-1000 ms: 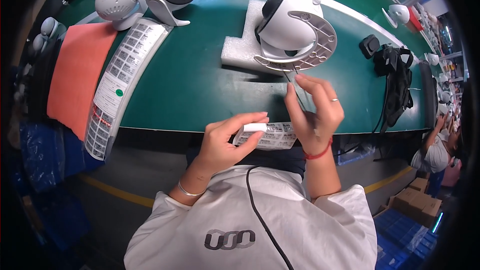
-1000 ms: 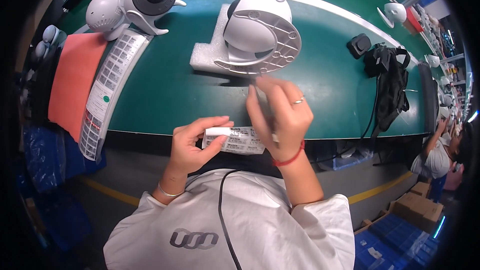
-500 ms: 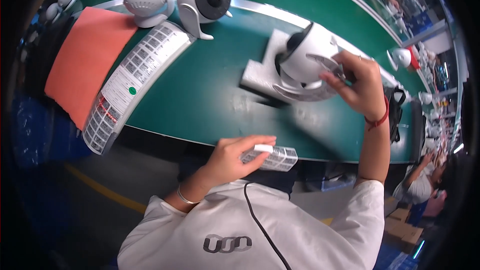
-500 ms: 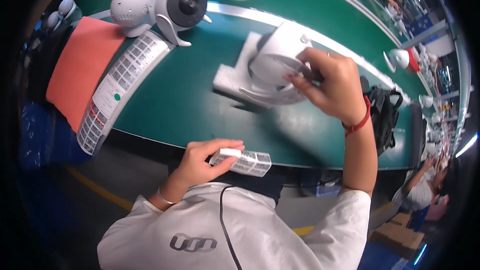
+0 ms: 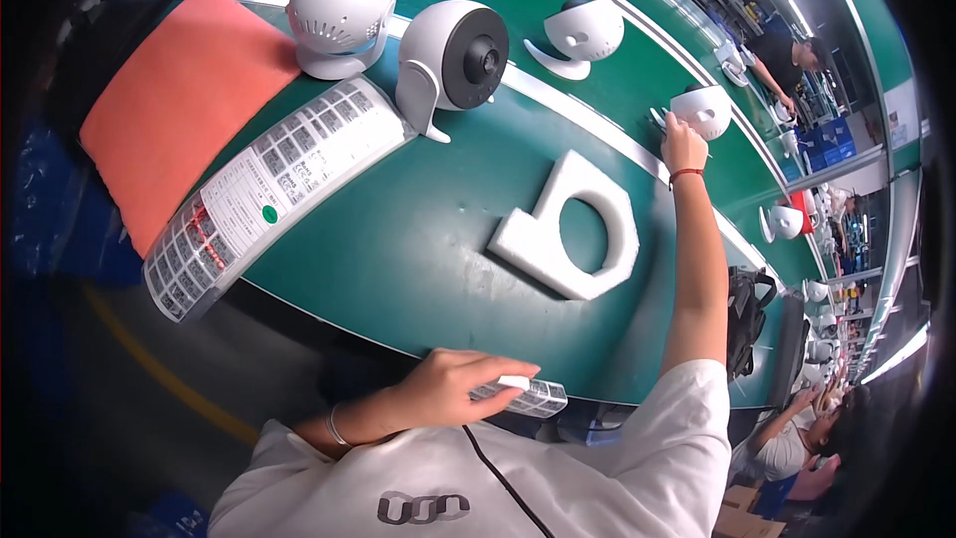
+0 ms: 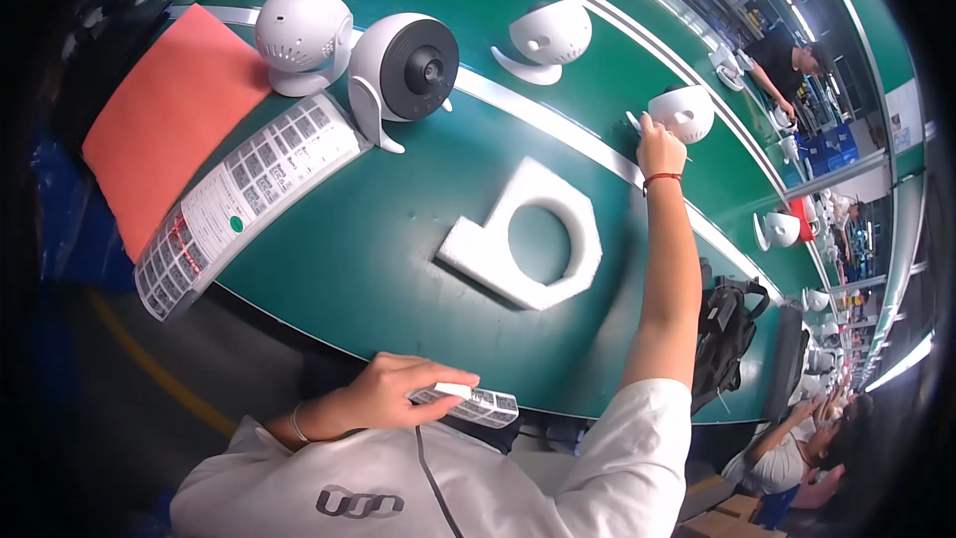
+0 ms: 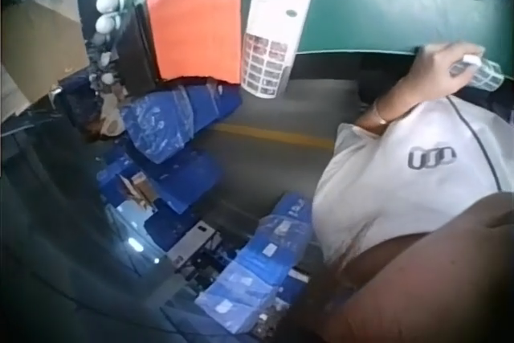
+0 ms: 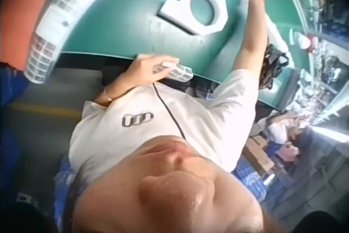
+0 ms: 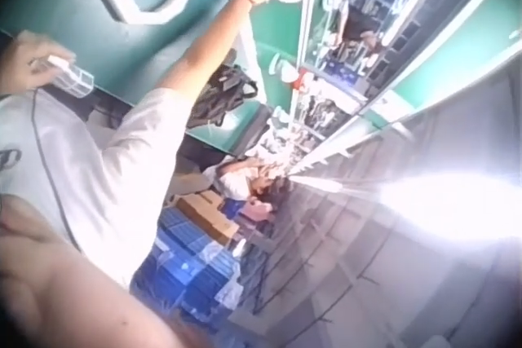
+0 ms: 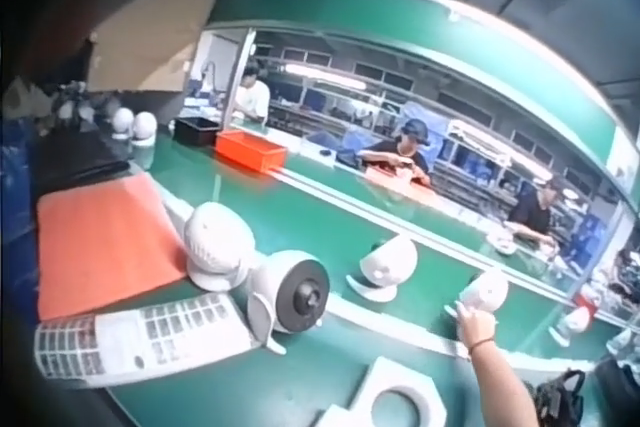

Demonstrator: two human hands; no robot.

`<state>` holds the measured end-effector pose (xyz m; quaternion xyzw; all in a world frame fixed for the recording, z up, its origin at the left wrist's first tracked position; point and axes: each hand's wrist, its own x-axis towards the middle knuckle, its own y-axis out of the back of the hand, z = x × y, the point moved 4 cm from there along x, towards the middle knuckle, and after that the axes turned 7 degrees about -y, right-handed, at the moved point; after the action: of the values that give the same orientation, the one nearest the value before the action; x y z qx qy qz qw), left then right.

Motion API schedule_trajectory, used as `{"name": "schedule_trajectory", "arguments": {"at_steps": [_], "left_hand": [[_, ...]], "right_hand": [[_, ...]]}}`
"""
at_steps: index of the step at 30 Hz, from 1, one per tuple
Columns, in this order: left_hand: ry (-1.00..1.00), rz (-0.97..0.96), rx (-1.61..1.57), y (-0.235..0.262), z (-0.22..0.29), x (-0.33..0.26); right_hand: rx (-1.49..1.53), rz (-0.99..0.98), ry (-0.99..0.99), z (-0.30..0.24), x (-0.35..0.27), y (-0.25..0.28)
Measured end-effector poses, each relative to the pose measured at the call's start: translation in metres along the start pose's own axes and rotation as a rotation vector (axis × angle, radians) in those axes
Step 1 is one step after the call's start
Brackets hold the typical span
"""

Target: Peel small labels from a sheet and apply them to security cameras on an assembly line.

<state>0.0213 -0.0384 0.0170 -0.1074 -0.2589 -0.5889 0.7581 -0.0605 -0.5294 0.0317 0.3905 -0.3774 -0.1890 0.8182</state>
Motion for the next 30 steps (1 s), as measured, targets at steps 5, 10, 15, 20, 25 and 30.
{"name": "schedule_trajectory", "arguments": {"at_steps": [5,10,15,20,25,30], "left_hand": [[-0.015,-0.012,-0.005,0.001,-0.001,-0.002],[-0.003,-0.023,0.023,-0.001,-0.003,-0.005],[-0.042,0.055,-0.023,-0.003,-0.003,-0.006],[-0.084,0.048,0.053,-0.007,-0.003,-0.006],[-0.029,0.099,0.012,0.0,0.001,-0.003],[0.123,0.291,-0.185,-0.006,-0.009,-0.012]], "right_hand": [[0.434,0.051,0.085,-0.033,0.012,0.017],[0.336,-0.293,0.268,-0.129,0.031,0.058],[0.306,-0.225,0.229,-0.13,0.043,0.052],[0.165,0.005,0.166,-0.091,0.033,0.083],[0.709,0.116,0.213,-0.063,-0.031,0.182],[0.88,-0.04,0.265,-0.052,-0.12,0.266]]}}
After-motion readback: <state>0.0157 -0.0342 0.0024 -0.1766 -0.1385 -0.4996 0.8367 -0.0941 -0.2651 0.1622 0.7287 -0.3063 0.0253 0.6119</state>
